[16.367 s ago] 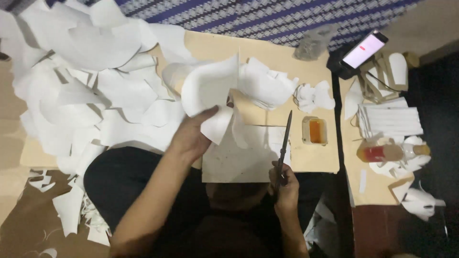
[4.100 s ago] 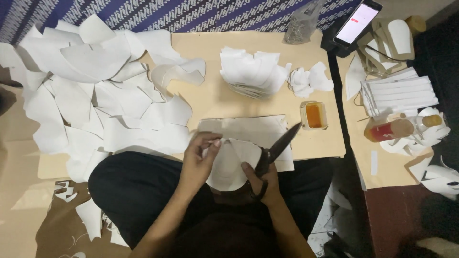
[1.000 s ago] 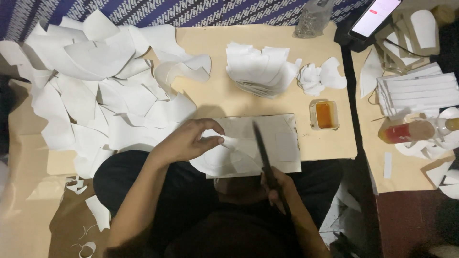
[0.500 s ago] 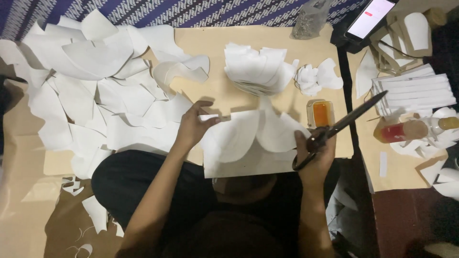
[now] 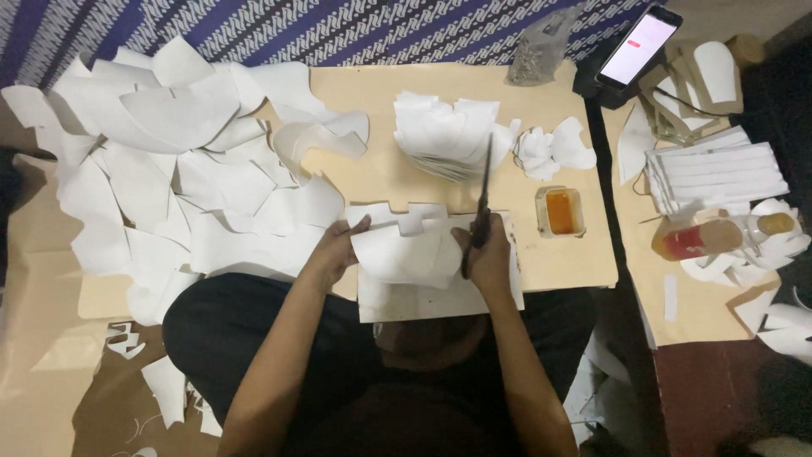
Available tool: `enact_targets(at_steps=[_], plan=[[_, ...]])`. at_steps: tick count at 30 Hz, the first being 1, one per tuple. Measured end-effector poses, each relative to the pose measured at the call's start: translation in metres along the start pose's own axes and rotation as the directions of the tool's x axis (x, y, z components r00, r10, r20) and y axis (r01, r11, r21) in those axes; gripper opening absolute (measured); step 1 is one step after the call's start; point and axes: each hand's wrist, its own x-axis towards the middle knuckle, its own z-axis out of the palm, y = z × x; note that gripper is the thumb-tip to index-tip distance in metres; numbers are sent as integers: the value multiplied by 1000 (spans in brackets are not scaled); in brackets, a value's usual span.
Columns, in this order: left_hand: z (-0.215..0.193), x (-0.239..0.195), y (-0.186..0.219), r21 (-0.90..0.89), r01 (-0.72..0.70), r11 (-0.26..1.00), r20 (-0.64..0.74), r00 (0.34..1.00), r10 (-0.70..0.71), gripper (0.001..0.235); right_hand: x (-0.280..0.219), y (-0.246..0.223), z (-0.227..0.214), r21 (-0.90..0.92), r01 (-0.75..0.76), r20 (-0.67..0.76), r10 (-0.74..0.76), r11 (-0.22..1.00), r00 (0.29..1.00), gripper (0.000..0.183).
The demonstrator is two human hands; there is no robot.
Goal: The person sits cross-legged on the floor and uses scissors to cut white paper pieces into curved shapes. They repeatedly pick up paper, cut along curved lines, and place the finished pieces into a growing stack on the table.
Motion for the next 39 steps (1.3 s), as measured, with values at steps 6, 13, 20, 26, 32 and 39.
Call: enact_targets(at_steps=[6,13,20,26,32,39], plan=[[38,-71,23,-312,162,936,121,984,-130,97,-9,-12,27,-83,-138,-70,132,987,989,39],[62,-74,13,-173,-70,983,-135,990,46,85,-25,-33,18,-123,-178,-119,164,976,979,55],[94,-11,89,-114,-349,930,-110,935,337,60,-41,26,4,-317,-79,-320,-28,945,947,40],[97,125,82,138,-230,963,-103,964,245,78,-32,45,6,-379,-194,-297,80,905,951,57],[1,54,98,694,-440,570,-255,590,766,16,-31,35,6,-410,-119,-323,-22,904,946,48],[-173,104,135,883,-199,426,-362,290,886,52,-37,11,6,-267,-158,-297,75,950,952,47]])
